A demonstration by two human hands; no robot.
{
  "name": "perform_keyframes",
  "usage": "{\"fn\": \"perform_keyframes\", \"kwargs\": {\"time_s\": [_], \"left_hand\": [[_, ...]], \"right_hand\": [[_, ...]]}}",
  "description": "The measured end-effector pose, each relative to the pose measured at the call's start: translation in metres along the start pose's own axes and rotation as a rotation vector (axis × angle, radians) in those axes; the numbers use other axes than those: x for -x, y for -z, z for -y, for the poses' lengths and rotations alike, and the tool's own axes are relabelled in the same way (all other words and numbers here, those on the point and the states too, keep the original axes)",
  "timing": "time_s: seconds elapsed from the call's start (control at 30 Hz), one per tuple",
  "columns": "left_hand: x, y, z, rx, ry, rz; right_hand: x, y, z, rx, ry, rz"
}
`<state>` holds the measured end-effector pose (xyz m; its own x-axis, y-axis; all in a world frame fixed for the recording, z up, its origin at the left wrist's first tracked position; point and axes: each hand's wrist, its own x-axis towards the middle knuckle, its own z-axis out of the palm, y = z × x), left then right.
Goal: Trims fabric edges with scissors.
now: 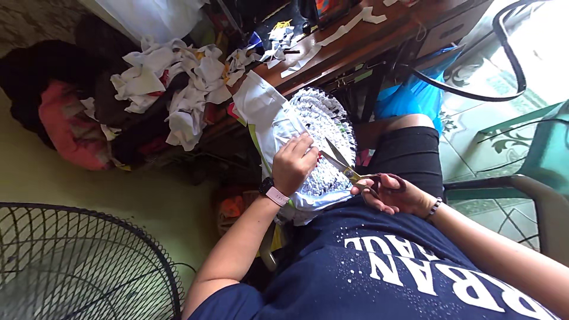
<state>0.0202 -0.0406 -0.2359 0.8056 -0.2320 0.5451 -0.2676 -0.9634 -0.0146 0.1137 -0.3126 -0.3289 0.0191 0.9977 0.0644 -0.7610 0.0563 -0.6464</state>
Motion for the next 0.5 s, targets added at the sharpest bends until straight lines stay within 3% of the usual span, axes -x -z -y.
{"fn": "perform_keyframes", "kwargs": {"time_s": [0.5], "left_hand": [[0.0059,-0.0048,0.0010,0.048,0.000,-0.085]], "right_hand": [[-0.0057,-0.0022,0.0001,0.037,0.030,-0.017]]}}
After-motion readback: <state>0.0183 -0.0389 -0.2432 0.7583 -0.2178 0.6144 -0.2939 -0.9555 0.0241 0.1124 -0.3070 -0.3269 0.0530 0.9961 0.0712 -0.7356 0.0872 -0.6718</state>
